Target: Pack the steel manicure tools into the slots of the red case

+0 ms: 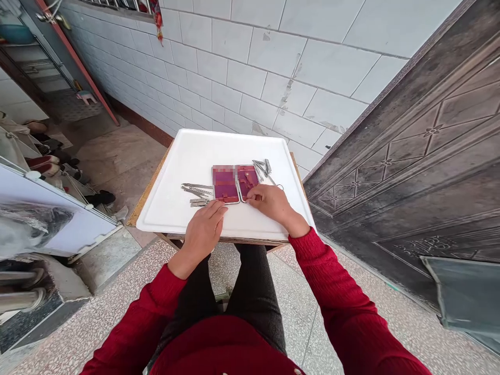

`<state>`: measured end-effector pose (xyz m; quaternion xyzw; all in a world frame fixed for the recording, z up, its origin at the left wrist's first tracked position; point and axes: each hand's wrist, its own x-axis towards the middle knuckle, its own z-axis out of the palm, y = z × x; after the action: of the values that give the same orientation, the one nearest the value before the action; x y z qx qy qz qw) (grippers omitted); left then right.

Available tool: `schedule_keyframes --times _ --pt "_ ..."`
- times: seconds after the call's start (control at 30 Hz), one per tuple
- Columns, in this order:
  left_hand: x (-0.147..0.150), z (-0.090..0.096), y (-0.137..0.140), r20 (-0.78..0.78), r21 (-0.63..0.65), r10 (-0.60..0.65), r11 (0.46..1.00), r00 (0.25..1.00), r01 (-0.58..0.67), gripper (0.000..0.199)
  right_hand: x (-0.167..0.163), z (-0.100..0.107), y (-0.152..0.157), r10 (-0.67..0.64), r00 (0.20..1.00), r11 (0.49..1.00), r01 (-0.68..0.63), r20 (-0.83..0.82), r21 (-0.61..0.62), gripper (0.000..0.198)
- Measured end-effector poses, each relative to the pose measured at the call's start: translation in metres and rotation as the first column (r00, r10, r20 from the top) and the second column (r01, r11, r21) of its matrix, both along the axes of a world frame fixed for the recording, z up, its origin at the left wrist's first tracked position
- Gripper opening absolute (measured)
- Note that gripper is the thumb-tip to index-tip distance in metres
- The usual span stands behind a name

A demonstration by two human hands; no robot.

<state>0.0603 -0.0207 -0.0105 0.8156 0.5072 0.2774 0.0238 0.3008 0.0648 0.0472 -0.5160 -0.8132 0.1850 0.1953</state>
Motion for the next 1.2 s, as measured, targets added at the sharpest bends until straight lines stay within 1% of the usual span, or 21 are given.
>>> schedule_keyframes --times 0.07,0.17,0.3,0.43,0.67,0.77,0.83,0.93,1.03,1.1,1.2 --pt "0.0 -0.001 0.0 -0.007 0.0 0.002 1.0 1.0 -0.002 0.04 0.005 -0.005 -0.007 0.027 1.0 0.999 -0.027 0.009 0.04 0.01" --pt "0.0 -0.002 -0.001 -0.016 0.013 -0.008 1.0 1.0 0.008 0.037 0.006 -0.011 -0.009 0.058 0.997 0.994 -0.063 0.052 0.094 0.018" --pt "-0.001 -0.002 -0.003 -0.011 0.02 -0.018 1.0 1.0 0.018 0.035 0.003 -0.011 -0.005 0.108 0.987 0.987 -0.121 0.121 0.108 0.018" --pt "0.0 -0.001 -0.003 -0.004 0.024 -0.005 1.0 1.0 0.006 0.034 0.005 -0.01 -0.012 0.169 0.976 0.977 -0.184 0.139 0.106 0.018" --pt "0.004 -0.001 -0.005 -0.003 0.019 -0.019 1.0 1.0 0.019 0.035 0.01 -0.014 -0.027 0.137 0.988 0.984 -0.144 0.075 0.105 0.017" --pt "0.002 0.0 -0.008 0.01 0.011 -0.037 0.999 0.999 0.037 0.035 0.009 -0.011 -0.026 0.129 0.991 0.988 -0.132 0.037 0.075 0.014" --pt "-0.005 0.003 -0.009 0.029 0.029 -0.045 0.999 0.999 0.044 0.035 0.006 -0.007 -0.024 0.116 0.993 0.991 -0.117 0.007 0.064 0.012" --pt "-0.024 0.009 -0.012 0.071 0.07 -0.001 0.998 0.997 -0.004 0.035 -0.005 0.0 -0.019 0.113 0.993 0.992 -0.111 -0.027 0.061 0.014" --pt "-0.046 0.012 -0.015 0.13 0.087 0.102 0.99 0.986 -0.114 0.035 -0.026 0.005 -0.012 0.165 0.986 0.986 -0.164 -0.027 0.04 0.015" --pt "-0.056 0.01 -0.017 0.142 0.088 0.134 0.985 0.981 -0.147 0.034 -0.045 0.007 -0.006 0.204 0.979 0.979 -0.204 -0.005 0.027 0.015" --pt "-0.061 0.004 -0.019 0.143 0.084 0.159 0.982 0.977 -0.172 0.034 -0.077 0.013 0.006 0.248 0.966 0.968 -0.25 0.073 0.029 0.015"
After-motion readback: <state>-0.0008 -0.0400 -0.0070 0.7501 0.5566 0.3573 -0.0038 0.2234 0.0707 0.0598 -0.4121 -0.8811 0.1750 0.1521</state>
